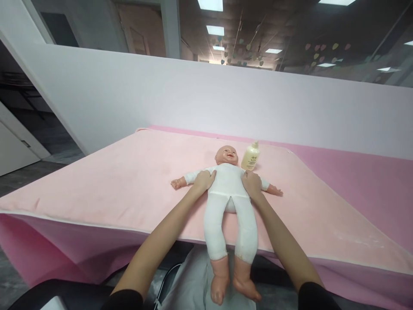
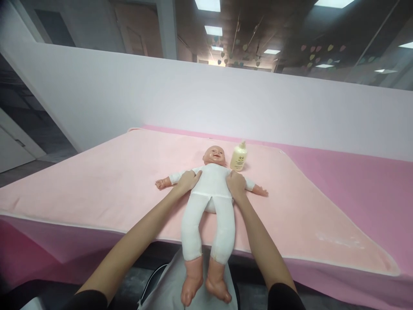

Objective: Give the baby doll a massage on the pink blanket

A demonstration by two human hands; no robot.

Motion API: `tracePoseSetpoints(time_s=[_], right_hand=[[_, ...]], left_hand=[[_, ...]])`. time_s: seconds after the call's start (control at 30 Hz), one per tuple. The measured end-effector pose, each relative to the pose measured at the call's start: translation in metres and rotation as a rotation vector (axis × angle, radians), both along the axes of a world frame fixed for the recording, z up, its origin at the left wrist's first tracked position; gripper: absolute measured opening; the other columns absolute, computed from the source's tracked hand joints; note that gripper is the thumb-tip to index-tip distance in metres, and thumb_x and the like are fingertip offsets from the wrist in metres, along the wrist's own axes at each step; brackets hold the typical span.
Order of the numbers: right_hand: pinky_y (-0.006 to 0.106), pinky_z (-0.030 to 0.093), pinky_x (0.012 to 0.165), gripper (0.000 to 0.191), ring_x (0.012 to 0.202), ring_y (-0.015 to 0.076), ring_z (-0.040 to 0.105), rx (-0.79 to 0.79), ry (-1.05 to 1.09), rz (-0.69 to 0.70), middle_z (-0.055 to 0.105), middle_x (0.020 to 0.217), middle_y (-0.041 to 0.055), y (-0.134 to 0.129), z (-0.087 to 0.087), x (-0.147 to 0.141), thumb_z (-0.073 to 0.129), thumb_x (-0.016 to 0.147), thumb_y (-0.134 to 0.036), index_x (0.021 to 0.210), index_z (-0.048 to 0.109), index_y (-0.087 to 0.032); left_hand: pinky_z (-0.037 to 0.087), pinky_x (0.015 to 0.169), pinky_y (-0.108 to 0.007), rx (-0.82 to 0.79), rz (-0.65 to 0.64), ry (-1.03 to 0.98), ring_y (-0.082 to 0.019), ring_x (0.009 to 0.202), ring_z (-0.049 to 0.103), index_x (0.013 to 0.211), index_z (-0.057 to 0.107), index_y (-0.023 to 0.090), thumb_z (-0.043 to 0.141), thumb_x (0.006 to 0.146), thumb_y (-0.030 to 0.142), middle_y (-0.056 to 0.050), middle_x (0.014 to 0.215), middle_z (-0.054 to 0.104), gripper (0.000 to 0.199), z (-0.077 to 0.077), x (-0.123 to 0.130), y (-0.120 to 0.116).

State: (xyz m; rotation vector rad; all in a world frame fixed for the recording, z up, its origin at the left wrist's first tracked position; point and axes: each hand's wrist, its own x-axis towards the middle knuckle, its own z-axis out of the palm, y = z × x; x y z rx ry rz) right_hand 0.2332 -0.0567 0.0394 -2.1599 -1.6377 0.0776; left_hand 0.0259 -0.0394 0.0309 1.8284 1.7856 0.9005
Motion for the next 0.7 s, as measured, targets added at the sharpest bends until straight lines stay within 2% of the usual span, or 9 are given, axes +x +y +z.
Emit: tracePoseSetpoints(time_s=[0.1,0.23,0.33,0.47,0.6,0.7], right_hand=[[0.027,0.036,0.072,0.033,0.089,0.0220,0.060,0.105,0.162,-0.012,0.067,0.098,0.0145,0.003,-0.006,0.002,0.033,0.090,-0.024,0.089,0.065,-0.014],[0.024,0.038,0.074,0.025,0.087,0.0185,0.057,0.234,0.555,-0.025,0.067,0.095,0.0083,0.008,-0.020,0.001,0.037,0.084,-0.027,0.085,0.059,-0.016],[0.023,0.041,0.077,0.023,0.090,0.0177,0.057,0.271,0.763,-0.093,0.066,0.098,0.0075,0.013,-0.030,-0.003,0.040,0.079,-0.029,0.087,0.057,-0.016],[0.023,0.044,0.075,0.025,0.090,0.0172,0.058,0.270,0.866,-0.216,0.067,0.103,0.0085,0.017,-0.038,-0.008,0.041,0.074,-0.031,0.089,0.056,-0.016],[0.023,0.044,0.068,0.021,0.083,0.0171,0.059,0.256,0.957,-0.227,0.068,0.092,0.0092,0.014,-0.041,-0.016,0.042,0.073,-0.031,0.080,0.056,-0.016],[0.024,0.045,0.065,0.019,0.079,0.0170,0.060,0.218,1.117,-0.250,0.069,0.086,0.0070,0.010,-0.043,-0.025,0.045,0.073,-0.031,0.076,0.058,-0.017]], left_hand=[[0.044,0.080,-0.035,0.018,0.010,0.062,-0.030,0.086,0.067,0.060,0.063,0.017,0.039,0.090,0.048,-0.020,0.075,0.070,0.049,-0.002,0.001,-0.001],[0.042,0.068,-0.032,0.030,0.006,-0.208,-0.022,0.063,0.059,0.051,0.052,0.019,0.043,0.088,0.047,-0.008,0.055,0.060,0.048,-0.012,0.000,0.005],[0.042,0.067,-0.030,0.043,0.024,-0.439,-0.019,0.067,0.057,0.059,0.054,0.017,0.050,0.085,0.043,-0.004,0.061,0.061,0.037,-0.022,0.000,0.013],[0.045,0.074,-0.031,-0.034,0.085,-0.726,-0.021,0.080,0.060,0.072,0.057,0.016,0.064,0.078,0.042,-0.006,0.075,0.065,0.028,-0.027,0.001,0.020],[0.050,0.080,-0.034,-0.125,0.114,-1.010,-0.023,0.087,0.064,0.083,0.057,0.016,0.073,0.072,0.038,-0.007,0.083,0.068,0.030,-0.021,-0.003,0.020],[0.052,0.081,-0.034,-0.213,0.043,-1.195,-0.022,0.084,0.066,0.088,0.060,0.015,0.071,0.073,0.035,-0.008,0.082,0.070,0.028,-0.013,-0.008,0.019]])
